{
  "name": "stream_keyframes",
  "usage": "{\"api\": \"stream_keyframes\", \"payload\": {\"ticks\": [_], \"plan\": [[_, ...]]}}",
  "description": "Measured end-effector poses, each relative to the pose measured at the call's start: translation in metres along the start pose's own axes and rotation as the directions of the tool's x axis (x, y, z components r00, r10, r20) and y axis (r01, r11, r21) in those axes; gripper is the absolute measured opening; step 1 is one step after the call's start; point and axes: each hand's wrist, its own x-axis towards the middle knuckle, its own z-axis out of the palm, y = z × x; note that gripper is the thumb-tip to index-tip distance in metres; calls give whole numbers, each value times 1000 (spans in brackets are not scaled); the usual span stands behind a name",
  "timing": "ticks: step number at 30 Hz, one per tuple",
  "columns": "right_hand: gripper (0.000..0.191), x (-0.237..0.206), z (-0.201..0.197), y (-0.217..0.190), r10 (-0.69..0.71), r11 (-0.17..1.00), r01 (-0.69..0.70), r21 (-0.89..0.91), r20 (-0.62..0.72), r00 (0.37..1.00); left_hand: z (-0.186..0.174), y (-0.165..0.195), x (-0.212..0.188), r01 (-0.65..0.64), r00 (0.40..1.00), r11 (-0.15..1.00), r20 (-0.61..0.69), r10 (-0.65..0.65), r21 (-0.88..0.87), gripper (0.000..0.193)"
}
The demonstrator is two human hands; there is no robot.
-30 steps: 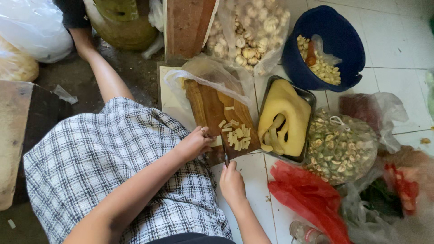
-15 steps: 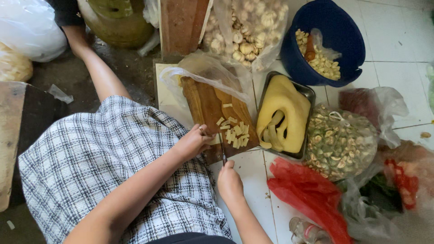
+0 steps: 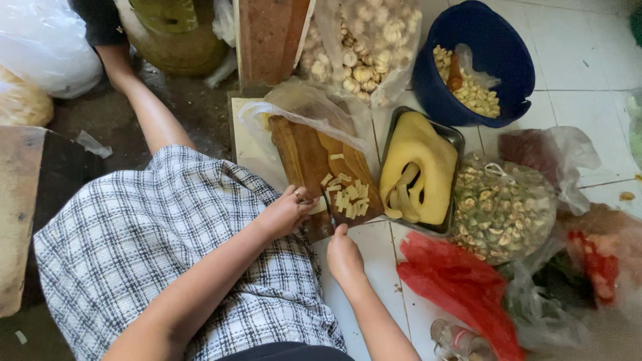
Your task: The person sits on the floor and uses a knife to slice a yellow vegetable into strips and then into small cubes on a wooden cutting board. The cut pieces are gathered and placed into a green bowl nearby.
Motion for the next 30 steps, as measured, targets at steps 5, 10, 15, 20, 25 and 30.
{"api": "stream_keyframes", "payload": {"ticks": [5, 10, 15, 20, 25, 30], "plan": [[31, -12, -10, 0, -17, 999, 19, 48, -39, 999, 1, -1, 0, -45, 997, 999, -56, 45, -1, 40], [29, -25, -11, -2, -22, 998, 24, 53, -40, 999, 1, 1, 3, -9, 999, 999, -31, 8, -41, 36], [34, -22, 4, -3, 81, 996, -80, -25, 63, 995, 2, 0, 4, -25, 999, 1000, -29, 25, 1, 38], [30, -8, 17, -3, 45, 996, -43, -73, 27, 999, 3, 0, 5, -15, 1000, 1000, -20, 15, -4, 32], [47, 10, 1, 3, -13, 999, 15, -29, 80, 997, 0, 3, 4, -46, 998, 998, -48, 49, 50, 37], [39, 2, -8, -1, -48, 998, 47, 47, 11, 999, 0, 5, 0, -65, 996, 993, -52, 71, 94, 40]]}}
